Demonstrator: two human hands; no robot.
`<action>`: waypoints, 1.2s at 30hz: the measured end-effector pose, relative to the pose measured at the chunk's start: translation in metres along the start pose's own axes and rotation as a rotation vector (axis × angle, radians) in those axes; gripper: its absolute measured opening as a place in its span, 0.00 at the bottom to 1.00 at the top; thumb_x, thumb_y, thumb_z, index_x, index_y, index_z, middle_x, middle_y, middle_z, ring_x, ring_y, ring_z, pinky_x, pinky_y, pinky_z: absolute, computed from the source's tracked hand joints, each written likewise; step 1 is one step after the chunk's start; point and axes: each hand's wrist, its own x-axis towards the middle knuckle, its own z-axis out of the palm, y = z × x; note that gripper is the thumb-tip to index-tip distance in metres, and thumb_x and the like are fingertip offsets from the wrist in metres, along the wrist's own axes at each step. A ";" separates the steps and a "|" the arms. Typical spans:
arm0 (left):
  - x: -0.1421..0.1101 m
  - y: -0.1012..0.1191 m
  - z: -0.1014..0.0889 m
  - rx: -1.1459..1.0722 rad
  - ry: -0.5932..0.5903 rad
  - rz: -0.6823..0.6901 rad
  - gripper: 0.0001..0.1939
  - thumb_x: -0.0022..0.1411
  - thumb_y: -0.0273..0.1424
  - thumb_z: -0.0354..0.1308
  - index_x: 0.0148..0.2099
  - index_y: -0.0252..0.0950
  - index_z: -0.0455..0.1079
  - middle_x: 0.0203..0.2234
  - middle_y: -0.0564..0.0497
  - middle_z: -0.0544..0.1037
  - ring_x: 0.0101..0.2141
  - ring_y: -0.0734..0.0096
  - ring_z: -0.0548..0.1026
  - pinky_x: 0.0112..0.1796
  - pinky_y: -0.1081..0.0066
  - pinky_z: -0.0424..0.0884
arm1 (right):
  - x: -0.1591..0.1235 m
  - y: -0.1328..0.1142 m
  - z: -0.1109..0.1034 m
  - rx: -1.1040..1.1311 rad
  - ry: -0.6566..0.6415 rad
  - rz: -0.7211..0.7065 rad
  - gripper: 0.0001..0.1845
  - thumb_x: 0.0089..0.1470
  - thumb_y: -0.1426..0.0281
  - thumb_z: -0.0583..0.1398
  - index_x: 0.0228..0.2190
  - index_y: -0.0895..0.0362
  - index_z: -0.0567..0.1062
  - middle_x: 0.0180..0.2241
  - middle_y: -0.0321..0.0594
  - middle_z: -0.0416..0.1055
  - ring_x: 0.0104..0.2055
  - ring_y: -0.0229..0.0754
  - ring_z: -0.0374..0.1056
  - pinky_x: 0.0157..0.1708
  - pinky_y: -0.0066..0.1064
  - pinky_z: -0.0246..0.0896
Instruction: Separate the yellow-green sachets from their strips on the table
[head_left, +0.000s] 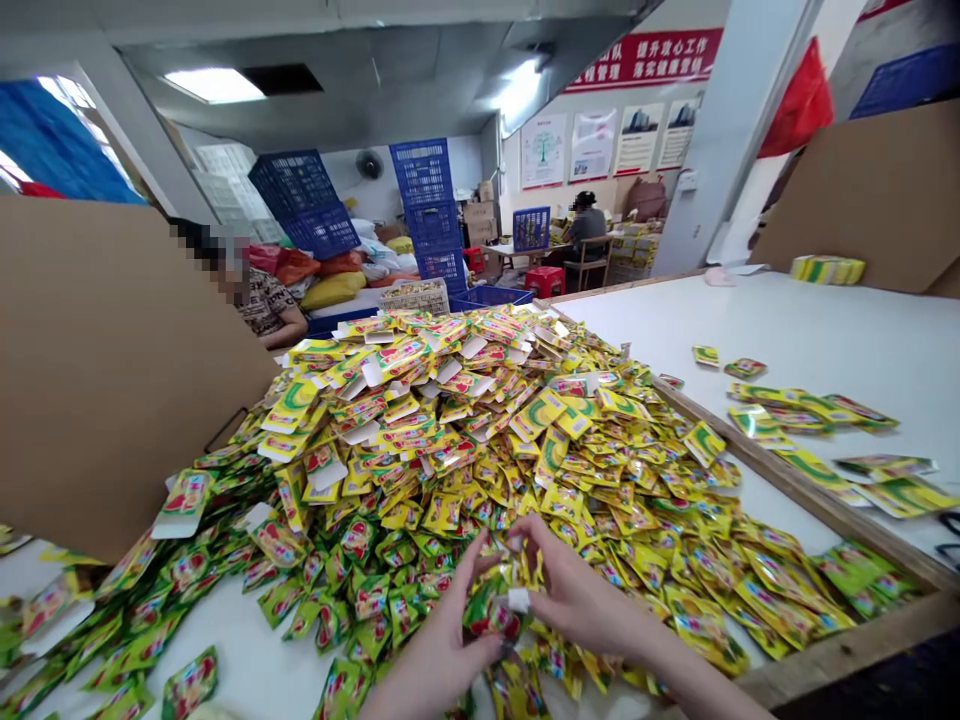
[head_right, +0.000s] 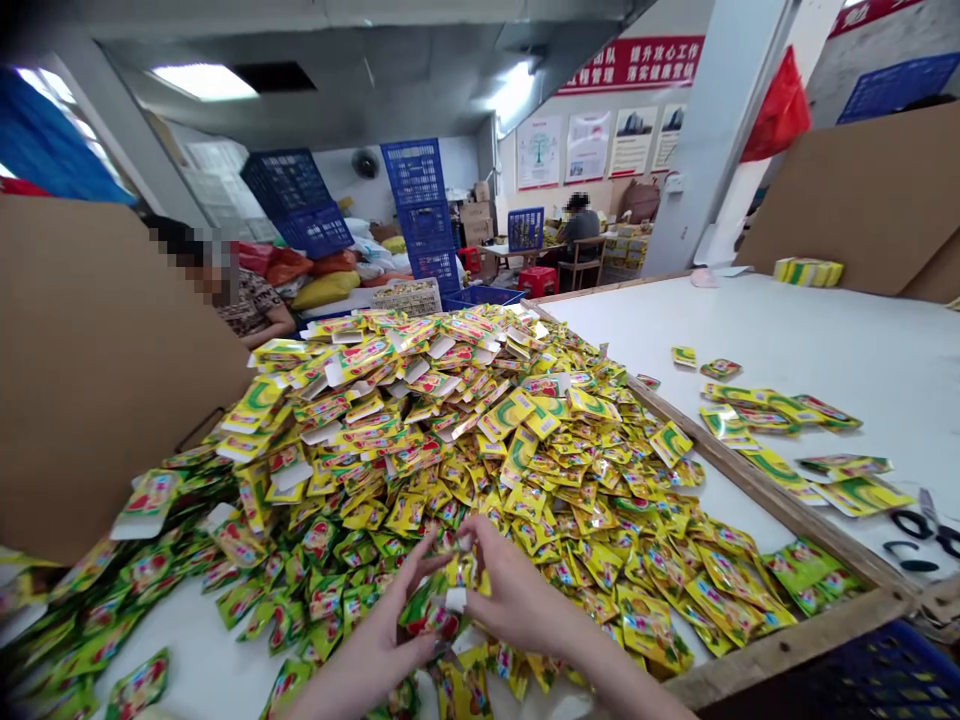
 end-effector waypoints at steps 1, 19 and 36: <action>0.001 -0.001 0.004 0.024 -0.001 0.049 0.47 0.52 0.23 0.55 0.65 0.46 0.30 0.64 0.49 0.46 0.62 0.62 0.45 0.57 0.61 0.52 | -0.002 0.004 -0.002 0.111 -0.043 0.020 0.32 0.47 0.72 0.60 0.53 0.53 0.55 0.48 0.46 0.62 0.48 0.43 0.61 0.40 0.32 0.60; 0.125 0.080 -0.086 1.306 0.770 0.501 0.08 0.57 0.26 0.52 0.38 0.33 0.72 0.54 0.36 0.65 0.60 0.44 0.50 0.54 0.44 0.47 | -0.035 0.034 -0.006 0.229 0.243 0.154 0.15 0.54 0.61 0.54 0.41 0.55 0.69 0.31 0.37 0.68 0.17 0.29 0.58 0.15 0.22 0.55; 0.017 -0.010 -0.022 1.308 0.320 0.837 0.19 0.65 0.22 0.36 0.46 0.34 0.67 0.37 0.48 0.78 0.37 0.68 0.73 0.46 0.61 0.62 | -0.028 0.027 -0.006 -0.772 0.055 -0.019 0.23 0.49 0.83 0.48 0.45 0.56 0.67 0.62 0.55 0.42 0.35 0.42 0.72 0.35 0.35 0.65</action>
